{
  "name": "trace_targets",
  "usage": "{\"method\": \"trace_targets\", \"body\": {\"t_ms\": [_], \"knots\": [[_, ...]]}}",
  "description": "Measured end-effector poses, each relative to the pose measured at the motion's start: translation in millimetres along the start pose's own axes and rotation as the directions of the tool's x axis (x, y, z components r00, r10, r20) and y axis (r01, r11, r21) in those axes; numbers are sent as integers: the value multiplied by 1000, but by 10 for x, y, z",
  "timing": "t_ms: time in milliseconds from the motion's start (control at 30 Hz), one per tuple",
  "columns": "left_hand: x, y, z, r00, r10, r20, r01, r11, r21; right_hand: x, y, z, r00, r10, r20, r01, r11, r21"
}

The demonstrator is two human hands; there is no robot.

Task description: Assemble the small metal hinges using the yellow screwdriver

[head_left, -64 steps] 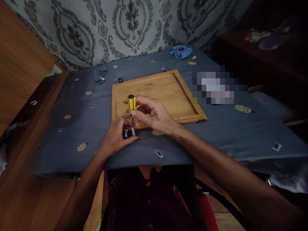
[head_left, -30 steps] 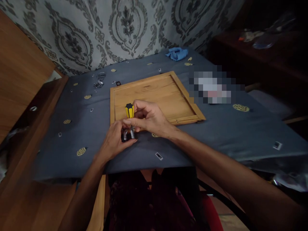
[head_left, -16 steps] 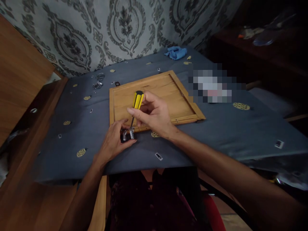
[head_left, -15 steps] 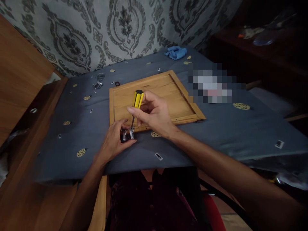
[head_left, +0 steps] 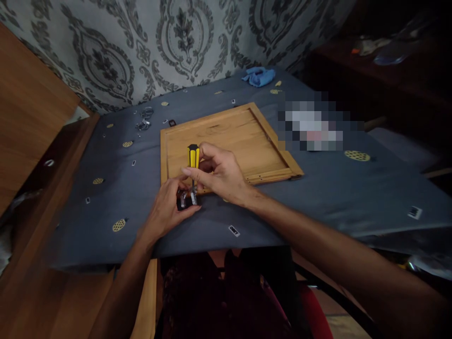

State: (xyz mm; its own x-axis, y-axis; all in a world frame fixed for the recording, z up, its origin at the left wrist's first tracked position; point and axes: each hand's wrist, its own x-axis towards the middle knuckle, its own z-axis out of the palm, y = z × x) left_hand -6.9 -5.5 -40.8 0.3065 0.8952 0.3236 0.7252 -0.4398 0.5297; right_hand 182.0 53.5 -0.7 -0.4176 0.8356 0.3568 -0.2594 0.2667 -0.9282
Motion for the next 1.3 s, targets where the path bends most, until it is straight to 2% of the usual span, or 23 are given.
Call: {"method": "trace_targets", "body": {"t_ms": [267, 400, 467, 700, 800, 933, 1000, 1067, 1300], "knots": [[12, 29, -9, 1000, 11, -1, -11, 1000, -5, 7, -30, -37, 995, 15, 102, -20, 998, 54], [0, 15, -4, 1000, -4, 1, 4, 1000, 11, 24, -73, -93, 979, -21, 203, 16, 1000, 24], [-2, 15, -8, 1000, 3, 5, -3, 1000, 11, 32, -83, -111, 975, -34, 218, 32, 999, 16], [-3, 9, 3, 998, 52, -26, -51, 997, 64, 18, -36, -72, 987, 1, 159, -10, 998, 54], [-8, -1, 14, 998, 57, -34, -54, 996, 74, 3, -26, -40, 991, -41, 127, 34, 998, 55], [-10, 0, 10, 999, 38, -19, -37, 998, 50, 3, -48, -24, 986, -167, -27, 167, 986, 14], [-11, -1, 5, 999, 42, -14, -42, 998, 36, 11, -59, -30, 977, -182, -110, 182, 983, -11], [-14, -5, 3, 999, 49, -12, -49, 999, 23, 19, -58, -38, 973, -182, -146, 177, 983, -40], [-17, -21, 10, 999, 32, -11, -31, 999, 20, 26, -5, -48, 975, -219, -29, 212, 965, -157]]}}
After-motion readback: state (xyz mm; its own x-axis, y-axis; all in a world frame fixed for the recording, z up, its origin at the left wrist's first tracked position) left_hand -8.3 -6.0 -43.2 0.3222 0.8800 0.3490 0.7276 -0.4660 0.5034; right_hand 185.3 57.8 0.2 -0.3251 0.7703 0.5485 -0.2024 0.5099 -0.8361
